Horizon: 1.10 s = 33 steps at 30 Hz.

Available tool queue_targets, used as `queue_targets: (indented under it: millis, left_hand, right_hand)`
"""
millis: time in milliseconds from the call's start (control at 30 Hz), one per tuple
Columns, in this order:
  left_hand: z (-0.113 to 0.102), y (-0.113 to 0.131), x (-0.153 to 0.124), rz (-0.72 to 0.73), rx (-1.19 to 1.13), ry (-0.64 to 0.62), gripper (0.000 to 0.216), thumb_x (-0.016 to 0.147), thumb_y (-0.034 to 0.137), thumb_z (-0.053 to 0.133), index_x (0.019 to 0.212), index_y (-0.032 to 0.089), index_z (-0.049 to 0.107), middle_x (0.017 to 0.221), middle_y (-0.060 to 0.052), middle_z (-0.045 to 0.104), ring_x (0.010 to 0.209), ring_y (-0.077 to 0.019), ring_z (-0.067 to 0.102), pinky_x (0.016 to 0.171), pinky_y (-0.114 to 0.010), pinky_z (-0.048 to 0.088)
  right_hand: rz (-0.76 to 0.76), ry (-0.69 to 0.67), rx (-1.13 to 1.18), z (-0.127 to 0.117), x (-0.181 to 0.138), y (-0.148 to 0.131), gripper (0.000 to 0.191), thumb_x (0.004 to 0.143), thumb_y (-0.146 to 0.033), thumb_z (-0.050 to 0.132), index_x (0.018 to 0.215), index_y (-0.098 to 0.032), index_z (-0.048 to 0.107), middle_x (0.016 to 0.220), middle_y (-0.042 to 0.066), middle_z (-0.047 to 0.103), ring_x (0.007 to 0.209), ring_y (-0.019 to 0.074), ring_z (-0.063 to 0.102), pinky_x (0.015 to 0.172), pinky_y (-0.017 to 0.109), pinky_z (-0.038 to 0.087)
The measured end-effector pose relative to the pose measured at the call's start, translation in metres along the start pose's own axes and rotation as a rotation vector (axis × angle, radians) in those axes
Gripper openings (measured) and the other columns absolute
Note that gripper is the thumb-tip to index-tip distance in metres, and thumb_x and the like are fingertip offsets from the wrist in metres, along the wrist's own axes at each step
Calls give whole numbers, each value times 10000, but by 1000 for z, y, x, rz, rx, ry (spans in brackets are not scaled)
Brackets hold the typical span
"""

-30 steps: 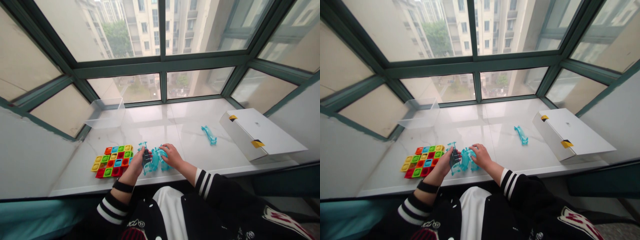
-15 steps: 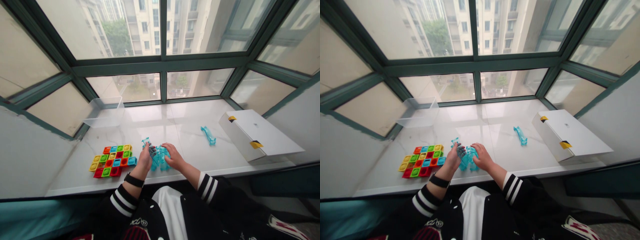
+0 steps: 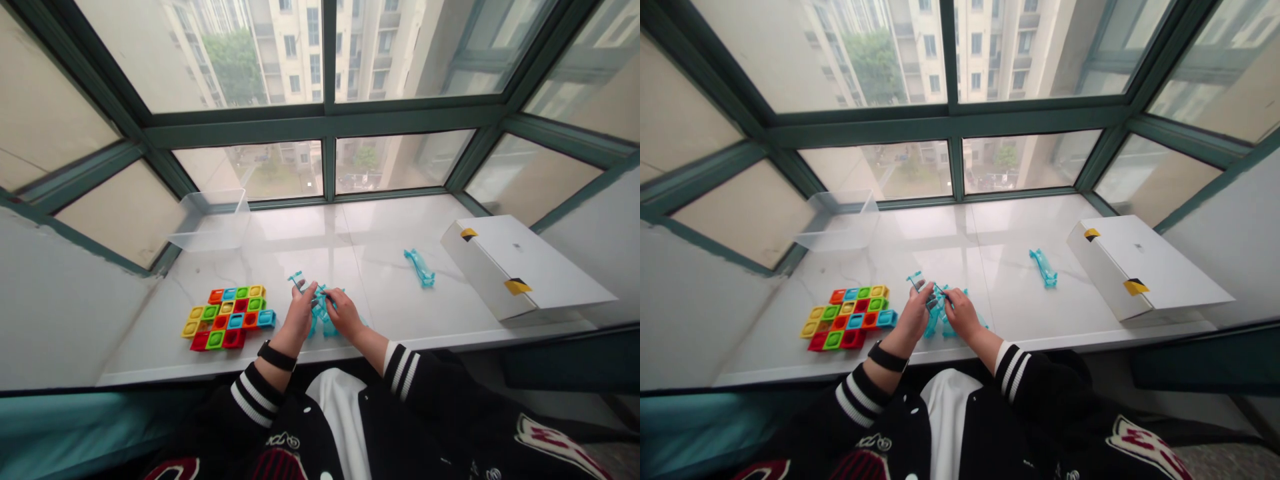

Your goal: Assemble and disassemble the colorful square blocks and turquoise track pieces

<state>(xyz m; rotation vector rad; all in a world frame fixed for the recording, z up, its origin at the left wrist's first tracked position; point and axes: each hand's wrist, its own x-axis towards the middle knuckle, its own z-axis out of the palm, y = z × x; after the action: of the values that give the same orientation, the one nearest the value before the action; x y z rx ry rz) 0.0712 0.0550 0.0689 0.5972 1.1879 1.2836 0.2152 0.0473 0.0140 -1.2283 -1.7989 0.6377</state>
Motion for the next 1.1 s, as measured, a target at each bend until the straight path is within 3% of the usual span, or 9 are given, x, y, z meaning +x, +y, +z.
queue_targets:
  millis: [133,200,300,433,567,700,800,933,1100]
  left_hand:
    - [-21,-3,12,83,188,93,433,899,369,713,1260,237,514,983,-10,600,838,-147,630,817,-293,527]
    - [-32,-3,15,139,312,69,428,917,352,651,1290,224,486,933,11,580,791,-149,626,809,-313,537]
    - [-47,-2,10,286,683,-30,428,938,351,602,1327,221,482,876,23,583,778,-180,633,817,-358,538]
    - [-58,-10,0,540,1165,-47,321,948,257,563,1266,216,557,1001,-61,667,971,-261,663,940,-439,517]
    - [-61,-21,-1,606,1397,-59,350,884,174,627,1228,193,565,1158,-132,660,1103,-309,646,1003,-462,509]
    - [-65,-20,4,547,1481,-42,452,816,74,641,1240,204,558,1198,-122,611,1030,-272,658,928,-405,534]
    - [-69,-16,7,481,1494,-18,407,815,53,621,1185,215,573,1157,-102,615,951,-245,660,850,-364,527]
    - [-73,-9,9,469,1447,-45,302,826,61,591,1080,224,581,981,-56,662,917,-233,661,821,-331,498]
    - [-78,16,3,412,1305,-10,245,824,146,629,1047,241,593,913,-25,697,828,-203,673,761,-304,487]
  right_hand:
    - [-91,126,46,7,-2,20,292,1034,-199,477,1236,-237,685,1081,101,706,1057,257,671,990,424,551]
    - [-146,155,39,8,-2,27,287,1036,-201,488,1239,-240,688,1063,94,710,1033,259,671,968,429,556]
    - [-163,144,-20,7,-1,33,303,1025,-181,503,1253,-237,694,1058,99,714,1021,272,662,956,445,554]
    - [-119,92,-106,4,4,33,362,990,-140,516,1305,-225,673,1081,107,713,1027,287,639,965,461,542]
    - [-116,13,-172,3,9,32,426,940,-100,538,1340,-198,651,1084,108,704,1022,294,613,974,470,532]
    - [-118,-13,-192,2,11,33,422,933,-87,534,1317,-203,665,1098,109,704,1044,296,603,981,469,525]
    - [-125,-19,-188,1,11,33,415,925,-72,538,1292,-206,676,1100,107,707,1049,292,605,982,464,524]
    - [-143,-23,-194,1,10,33,382,931,-77,555,1254,-225,696,1085,98,709,1042,288,608,972,456,527]
    - [-146,-11,-201,1,10,33,364,942,-81,562,1257,-203,696,1082,104,710,1036,288,611,972,454,529]
